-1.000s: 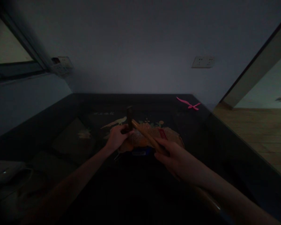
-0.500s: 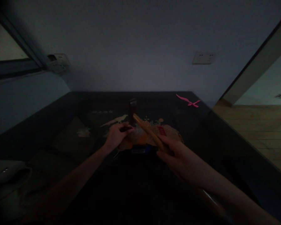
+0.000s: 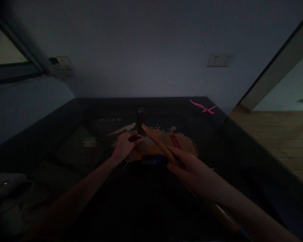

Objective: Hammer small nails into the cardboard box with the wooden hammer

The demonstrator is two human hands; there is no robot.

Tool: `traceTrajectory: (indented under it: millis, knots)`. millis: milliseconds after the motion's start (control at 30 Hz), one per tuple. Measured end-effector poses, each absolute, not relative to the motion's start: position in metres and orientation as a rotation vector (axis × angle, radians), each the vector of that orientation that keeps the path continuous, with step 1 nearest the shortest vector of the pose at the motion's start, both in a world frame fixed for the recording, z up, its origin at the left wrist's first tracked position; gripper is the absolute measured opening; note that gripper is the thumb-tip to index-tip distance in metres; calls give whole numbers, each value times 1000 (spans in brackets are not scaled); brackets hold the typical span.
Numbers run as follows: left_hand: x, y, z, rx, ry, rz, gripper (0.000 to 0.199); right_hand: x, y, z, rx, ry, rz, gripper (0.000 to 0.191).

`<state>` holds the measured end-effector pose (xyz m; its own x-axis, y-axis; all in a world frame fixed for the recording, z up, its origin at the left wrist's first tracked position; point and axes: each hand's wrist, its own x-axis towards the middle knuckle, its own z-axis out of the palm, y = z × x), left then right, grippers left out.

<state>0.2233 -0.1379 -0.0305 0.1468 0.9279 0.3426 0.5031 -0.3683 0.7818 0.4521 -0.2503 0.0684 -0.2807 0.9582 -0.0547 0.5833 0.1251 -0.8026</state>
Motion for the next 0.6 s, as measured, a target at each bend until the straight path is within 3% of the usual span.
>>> traceTrajectory:
  millis: [600]
  knots:
    - [224,-139,-30,1981,1392,1147,13,451,-250,65,-1487,-1937,1023,42]
